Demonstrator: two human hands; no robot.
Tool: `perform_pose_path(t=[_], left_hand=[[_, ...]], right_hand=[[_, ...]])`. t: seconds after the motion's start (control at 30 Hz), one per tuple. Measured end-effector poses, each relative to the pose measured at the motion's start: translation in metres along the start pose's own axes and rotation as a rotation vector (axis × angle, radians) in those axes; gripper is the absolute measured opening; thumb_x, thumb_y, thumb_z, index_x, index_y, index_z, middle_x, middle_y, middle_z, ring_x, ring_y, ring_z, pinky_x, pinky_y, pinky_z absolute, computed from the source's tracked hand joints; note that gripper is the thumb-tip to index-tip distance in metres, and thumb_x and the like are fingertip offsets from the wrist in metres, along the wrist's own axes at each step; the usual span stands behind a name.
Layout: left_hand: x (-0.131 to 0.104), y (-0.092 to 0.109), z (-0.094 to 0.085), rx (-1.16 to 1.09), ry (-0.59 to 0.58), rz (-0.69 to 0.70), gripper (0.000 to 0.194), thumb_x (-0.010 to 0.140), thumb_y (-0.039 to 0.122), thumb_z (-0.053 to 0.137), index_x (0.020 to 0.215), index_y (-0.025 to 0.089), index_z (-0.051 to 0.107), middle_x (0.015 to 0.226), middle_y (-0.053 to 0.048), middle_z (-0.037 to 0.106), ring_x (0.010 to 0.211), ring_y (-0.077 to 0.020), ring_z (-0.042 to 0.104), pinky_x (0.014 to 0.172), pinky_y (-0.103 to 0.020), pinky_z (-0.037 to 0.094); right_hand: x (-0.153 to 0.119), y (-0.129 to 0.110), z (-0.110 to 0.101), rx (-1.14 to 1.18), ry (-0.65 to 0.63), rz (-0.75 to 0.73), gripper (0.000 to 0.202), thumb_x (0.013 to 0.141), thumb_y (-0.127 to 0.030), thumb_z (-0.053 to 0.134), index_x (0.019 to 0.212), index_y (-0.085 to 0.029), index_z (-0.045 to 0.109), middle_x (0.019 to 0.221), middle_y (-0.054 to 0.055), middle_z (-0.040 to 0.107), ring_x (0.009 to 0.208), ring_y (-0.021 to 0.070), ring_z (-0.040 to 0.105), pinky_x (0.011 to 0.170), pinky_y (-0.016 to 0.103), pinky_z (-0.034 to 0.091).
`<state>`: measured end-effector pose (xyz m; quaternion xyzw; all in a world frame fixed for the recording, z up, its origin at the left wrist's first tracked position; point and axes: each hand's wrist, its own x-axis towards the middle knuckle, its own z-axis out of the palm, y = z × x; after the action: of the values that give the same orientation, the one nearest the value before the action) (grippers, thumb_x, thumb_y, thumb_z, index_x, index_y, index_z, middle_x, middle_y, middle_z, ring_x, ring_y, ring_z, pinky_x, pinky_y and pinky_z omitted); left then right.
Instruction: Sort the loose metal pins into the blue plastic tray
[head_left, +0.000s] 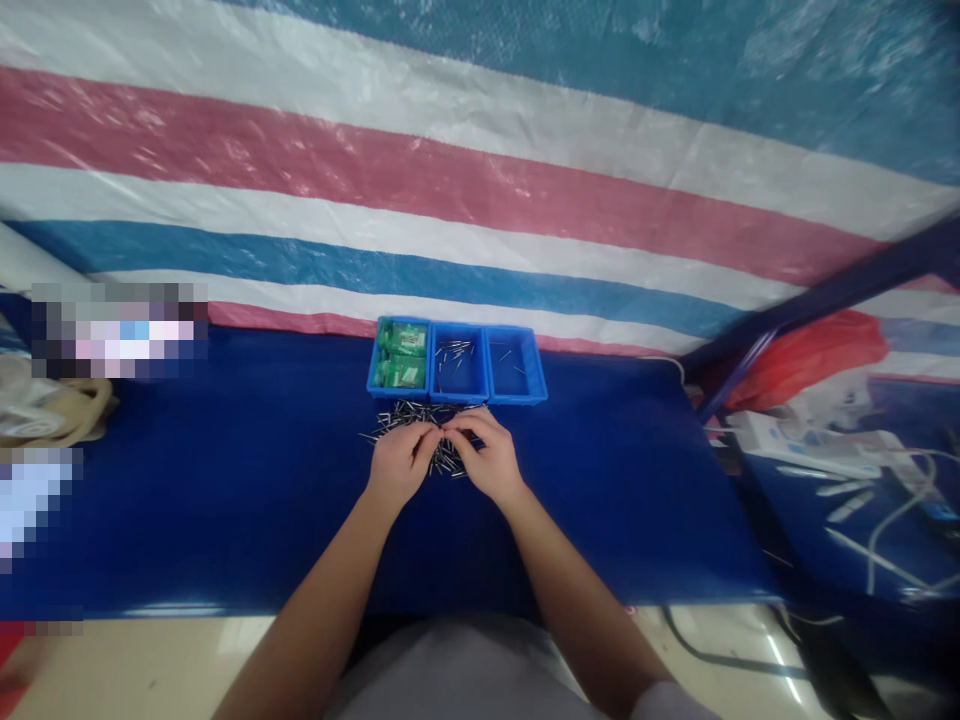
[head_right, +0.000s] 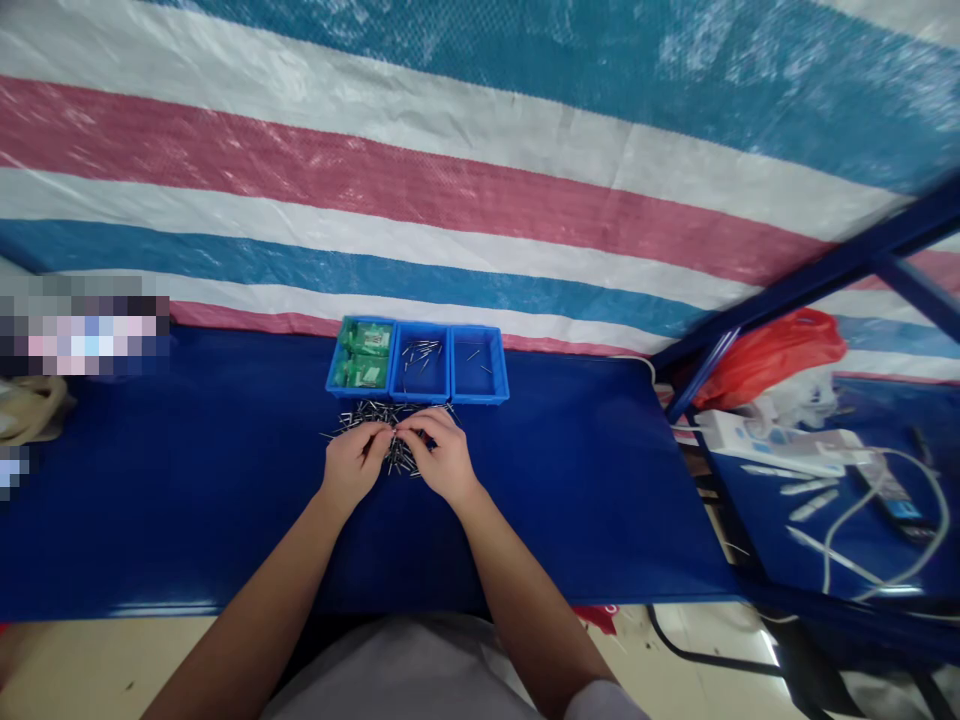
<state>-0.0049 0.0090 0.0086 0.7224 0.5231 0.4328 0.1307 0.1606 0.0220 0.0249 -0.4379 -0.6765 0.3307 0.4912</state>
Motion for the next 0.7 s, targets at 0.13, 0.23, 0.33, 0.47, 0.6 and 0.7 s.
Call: perform_pose_path(t=[0.13, 0.23, 0.33, 0.47, 0.6, 0.7], left_hand=[[-0.001, 0.000, 0.002, -0.037, 0.017, 0.018, 0.020, 0.092, 0.034, 0.056, 0.098, 0.022, 0.070, 0.077, 0.000, 0.073, 0.062, -0.0109, 0.065, 0.064, -0.022, 0.051], [-0.002, 0.000, 0.006, -0.055, -0.003, 0.039, 0.019, 0.091, 0.031, 0.058, 0.102, 0.022, 0.070, 0.079, 0.000, 0.073, 0.062, -0.0104, 0.066, 0.065, -0.022, 0.052], [-0.002, -0.001, 0.008, -0.041, -0.010, 0.066, 0.019, 0.090, 0.030, 0.060, 0.105, 0.021, 0.069, 0.074, 0.001, 0.072, 0.061, -0.0097, 0.065, 0.064, -0.022, 0.051], [-0.001, -0.001, 0.009, -0.006, 0.039, 0.116, 0.018, 0.089, 0.029, 0.062, 0.103, 0.021, 0.070, 0.070, 0.002, 0.070, 0.061, -0.0094, 0.065, 0.064, -0.021, 0.051], [-0.002, -0.001, 0.008, 0.009, 0.056, 0.110, 0.015, 0.089, 0.027, 0.062, 0.098, 0.019, 0.071, 0.072, 0.000, 0.071, 0.061, -0.0093, 0.066, 0.064, -0.021, 0.051], [-0.002, 0.000, 0.007, 0.004, 0.064, 0.087, 0.014, 0.090, 0.027, 0.061, 0.096, 0.019, 0.071, 0.074, 0.000, 0.072, 0.063, -0.0101, 0.067, 0.065, -0.021, 0.052]], right_hand=[[0.001, 0.002, -0.002, 0.021, 0.022, 0.044, 0.011, 0.089, -0.031, 0.066, 0.090, -0.024, 0.074, 0.095, 0.006, 0.066, 0.081, 0.0173, 0.064, 0.071, 0.032, 0.054], [0.001, 0.003, -0.002, 0.058, 0.034, 0.087, 0.010, 0.088, -0.031, 0.067, 0.090, -0.024, 0.074, 0.090, 0.005, 0.068, 0.080, 0.0175, 0.064, 0.072, 0.032, 0.053], [0.000, 0.007, 0.000, 0.133, 0.047, 0.161, 0.010, 0.086, -0.030, 0.069, 0.092, -0.023, 0.072, 0.091, 0.005, 0.071, 0.079, 0.0175, 0.066, 0.075, 0.032, 0.054], [-0.002, 0.011, 0.003, 0.294, 0.042, 0.255, 0.024, 0.082, -0.034, 0.073, 0.102, -0.023, 0.069, 0.088, 0.004, 0.073, 0.079, 0.0177, 0.069, 0.076, 0.032, 0.056], [-0.001, 0.010, 0.002, 0.353, 0.029, 0.291, 0.033, 0.079, -0.035, 0.076, 0.108, -0.023, 0.068, 0.082, 0.002, 0.072, 0.077, 0.0170, 0.069, 0.075, 0.030, 0.056], [0.000, 0.009, 0.001, 0.319, 0.054, 0.299, 0.023, 0.078, -0.034, 0.077, 0.098, -0.023, 0.072, 0.082, 0.002, 0.073, 0.074, 0.0161, 0.068, 0.072, 0.029, 0.055]])
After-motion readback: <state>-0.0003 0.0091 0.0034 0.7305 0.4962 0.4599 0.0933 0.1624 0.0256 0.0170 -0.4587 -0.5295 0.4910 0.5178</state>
